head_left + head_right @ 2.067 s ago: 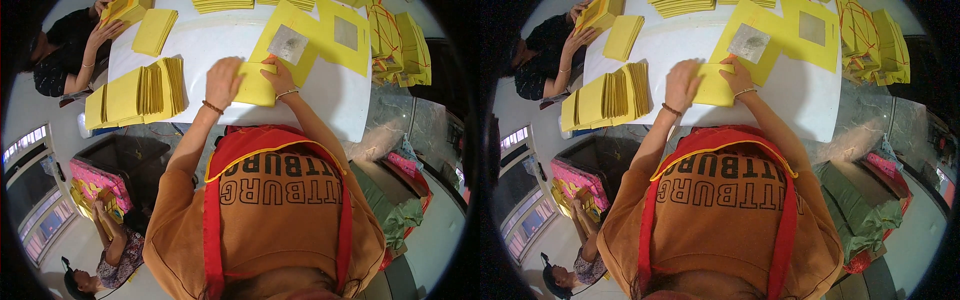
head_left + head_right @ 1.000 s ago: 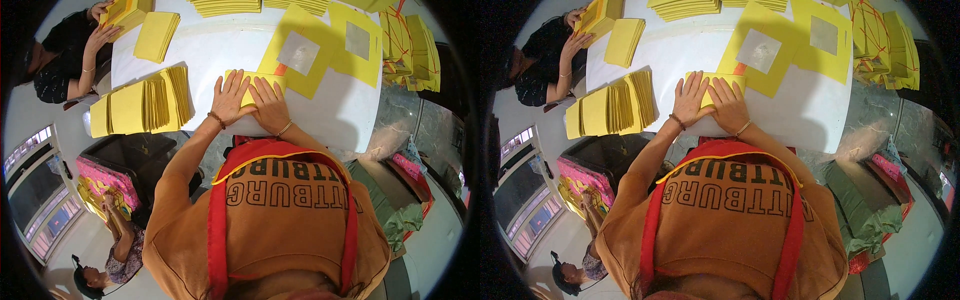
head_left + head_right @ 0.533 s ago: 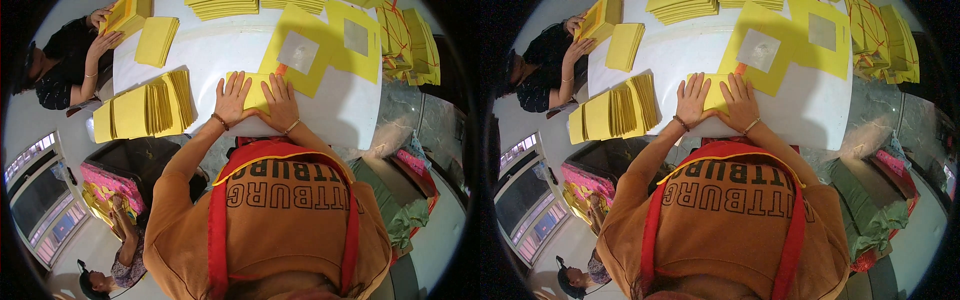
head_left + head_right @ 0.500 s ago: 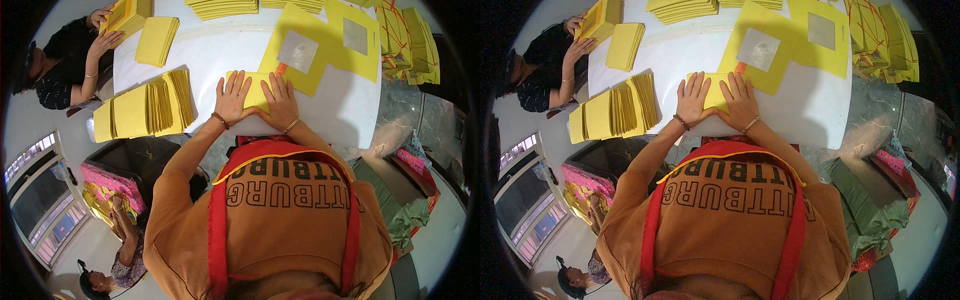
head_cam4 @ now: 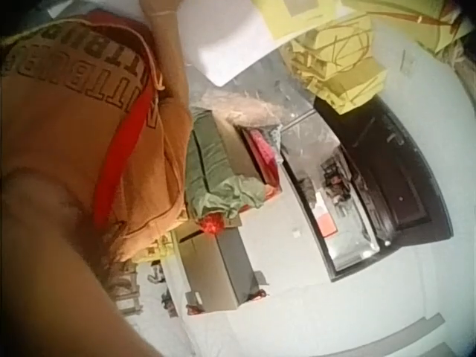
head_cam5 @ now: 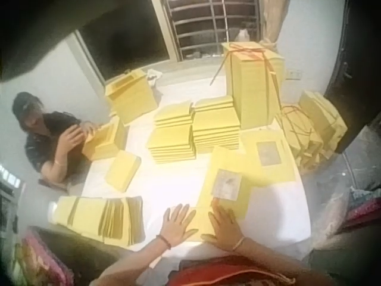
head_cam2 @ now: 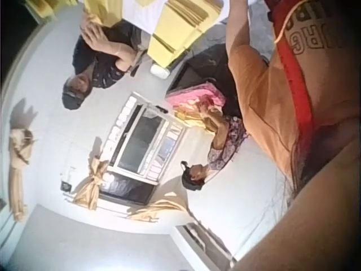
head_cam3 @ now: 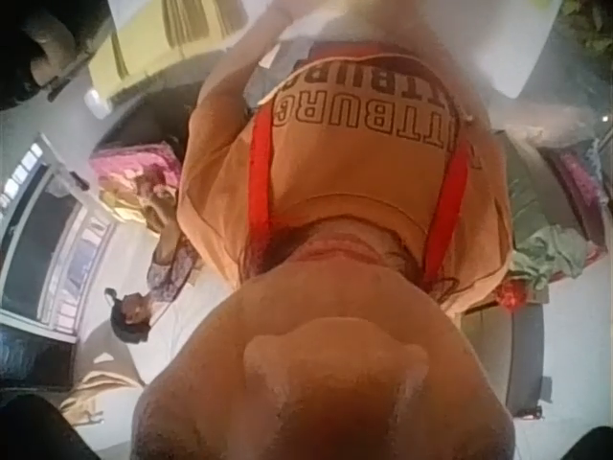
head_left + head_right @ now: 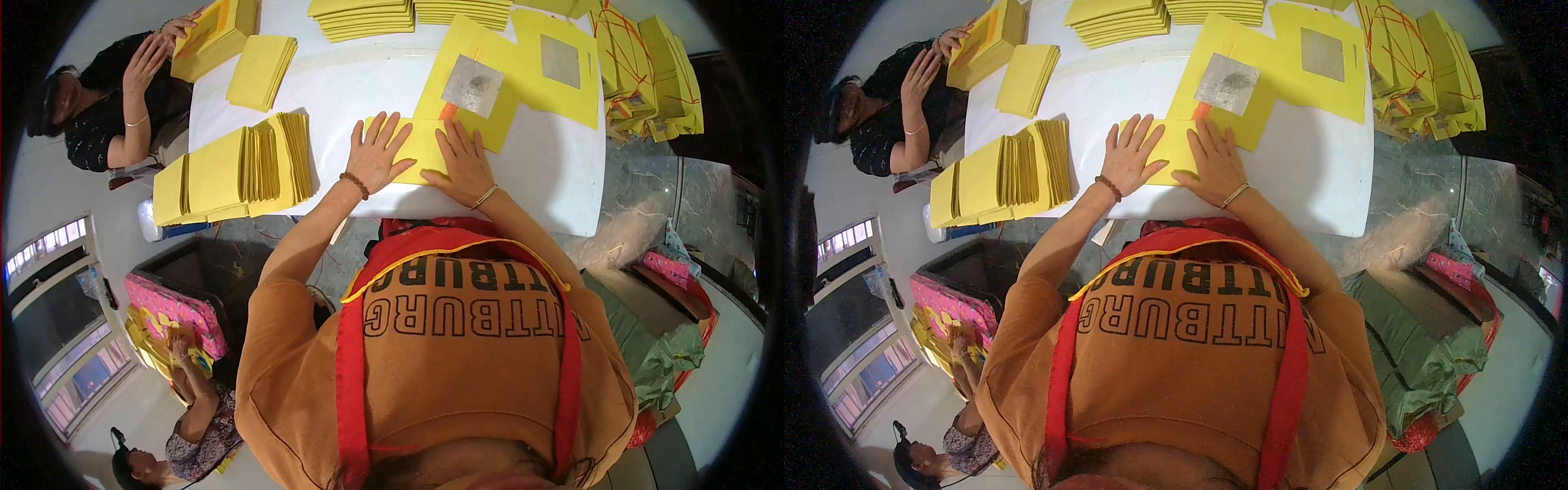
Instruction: Folding yellow joss paper sheets into stacks.
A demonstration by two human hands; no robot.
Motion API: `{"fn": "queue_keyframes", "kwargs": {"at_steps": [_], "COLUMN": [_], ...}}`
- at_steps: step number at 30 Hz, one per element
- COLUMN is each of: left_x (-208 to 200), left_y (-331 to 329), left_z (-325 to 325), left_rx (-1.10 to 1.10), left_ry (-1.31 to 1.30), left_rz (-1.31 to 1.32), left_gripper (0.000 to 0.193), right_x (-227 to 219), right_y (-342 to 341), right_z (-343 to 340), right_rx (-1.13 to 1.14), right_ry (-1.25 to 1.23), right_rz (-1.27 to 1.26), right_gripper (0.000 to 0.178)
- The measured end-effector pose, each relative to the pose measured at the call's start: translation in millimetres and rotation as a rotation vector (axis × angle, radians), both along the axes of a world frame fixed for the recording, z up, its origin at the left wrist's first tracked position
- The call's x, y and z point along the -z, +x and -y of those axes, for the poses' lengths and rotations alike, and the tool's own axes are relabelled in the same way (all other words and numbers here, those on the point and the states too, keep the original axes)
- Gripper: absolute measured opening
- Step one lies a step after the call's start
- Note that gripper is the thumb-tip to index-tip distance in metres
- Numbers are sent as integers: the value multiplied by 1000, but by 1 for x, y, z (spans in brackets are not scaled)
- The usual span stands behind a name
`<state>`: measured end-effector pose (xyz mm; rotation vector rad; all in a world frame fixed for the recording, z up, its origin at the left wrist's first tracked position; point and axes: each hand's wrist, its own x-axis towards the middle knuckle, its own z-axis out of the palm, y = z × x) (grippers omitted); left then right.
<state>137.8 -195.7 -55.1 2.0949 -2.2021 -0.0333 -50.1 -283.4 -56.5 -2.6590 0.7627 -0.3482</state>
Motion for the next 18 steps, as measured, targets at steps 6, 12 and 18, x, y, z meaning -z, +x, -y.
{"fn": "queue_keyframes", "kwargs": {"at_steps": [6,12,18], "left_x": [-15,-49,-24], "left_y": [7,14,25], "left_z": [19,75,81], "left_rx": [49,-89,87], "left_ry": [2,497,423], "left_rz": [-50,-226,-323], "left_gripper": [51,48,40], "right_x": [7,7,8], "right_y": [-8,-10,-12], "right_z": [1,0,1], "right_rx": [-3,-10,-42], "right_ry": [-23,-76,-122], "right_rz": [-84,-49,-10], "right_gripper": [75,74,75]}}
